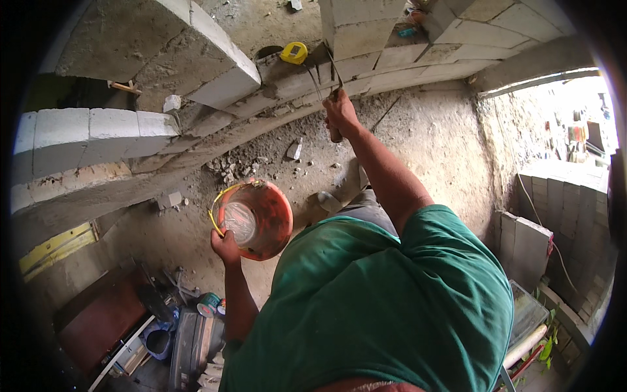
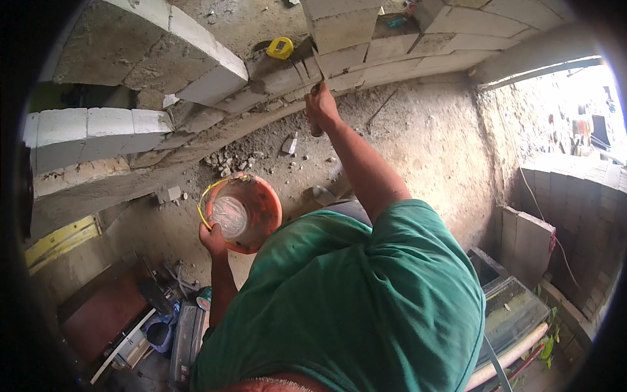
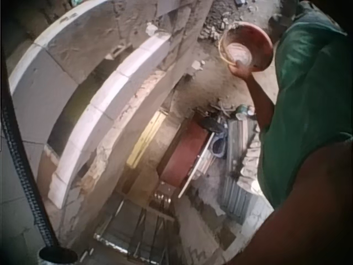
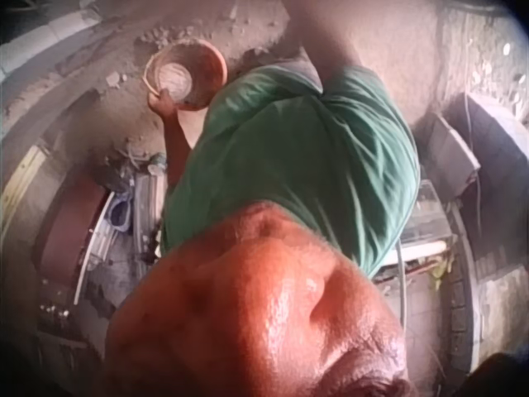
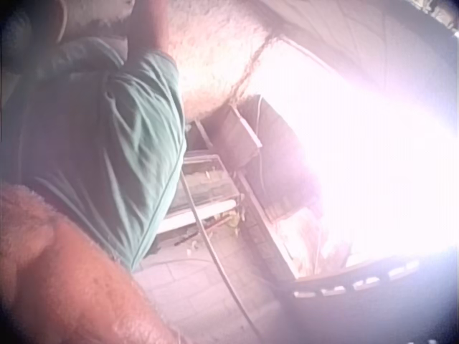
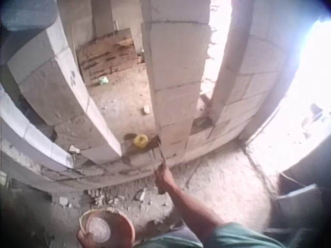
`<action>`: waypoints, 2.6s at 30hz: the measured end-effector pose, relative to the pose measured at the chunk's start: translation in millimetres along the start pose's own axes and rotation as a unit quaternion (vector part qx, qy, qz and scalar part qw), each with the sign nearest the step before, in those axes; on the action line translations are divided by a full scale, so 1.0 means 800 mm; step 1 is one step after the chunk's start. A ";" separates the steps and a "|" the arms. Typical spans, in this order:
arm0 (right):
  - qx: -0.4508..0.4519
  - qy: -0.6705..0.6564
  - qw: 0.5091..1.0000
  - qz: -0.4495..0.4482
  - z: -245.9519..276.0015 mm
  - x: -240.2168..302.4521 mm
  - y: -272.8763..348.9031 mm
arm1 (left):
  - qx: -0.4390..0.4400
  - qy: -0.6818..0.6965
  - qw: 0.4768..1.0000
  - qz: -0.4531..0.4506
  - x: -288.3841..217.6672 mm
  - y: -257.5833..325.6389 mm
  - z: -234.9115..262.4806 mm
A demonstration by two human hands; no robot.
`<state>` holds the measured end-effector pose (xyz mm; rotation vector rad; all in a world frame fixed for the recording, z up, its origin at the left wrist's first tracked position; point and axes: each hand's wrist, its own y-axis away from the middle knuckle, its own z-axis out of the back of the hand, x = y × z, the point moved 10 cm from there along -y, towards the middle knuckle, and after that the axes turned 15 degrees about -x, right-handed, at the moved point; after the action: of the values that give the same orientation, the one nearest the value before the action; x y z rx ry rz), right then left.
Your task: The person scoops wet cement from a bucket with a trowel and applies it to the joints between concrete blocks on a wall. They repeatedly refill the bucket from a larger pile on the ground and continue filling gaps along the blockwork.
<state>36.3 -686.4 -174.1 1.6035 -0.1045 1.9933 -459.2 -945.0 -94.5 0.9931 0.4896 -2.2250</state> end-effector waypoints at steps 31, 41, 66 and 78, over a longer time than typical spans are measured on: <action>-0.221 0.004 0.865 -0.451 0.639 -0.427 0.316 | 0.289 0.003 0.933 -0.216 -0.325 0.203 -0.387; -0.298 -0.017 0.842 -0.450 0.864 -0.547 0.376 | 0.398 0.081 0.828 -0.385 -0.585 0.524 -0.649; -0.480 -0.101 0.639 -0.592 1.226 -0.540 0.219 | 0.648 0.164 0.658 -0.346 -1.179 1.210 -1.057; -0.354 -0.027 0.727 -0.587 1.502 -0.566 0.032 | 0.637 0.237 0.690 -0.250 -1.404 1.367 -1.318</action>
<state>1125.7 -1363.2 -249.7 0.7939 0.1096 0.7232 1410.3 -690.3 2.4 2.3859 -0.9221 -2.6692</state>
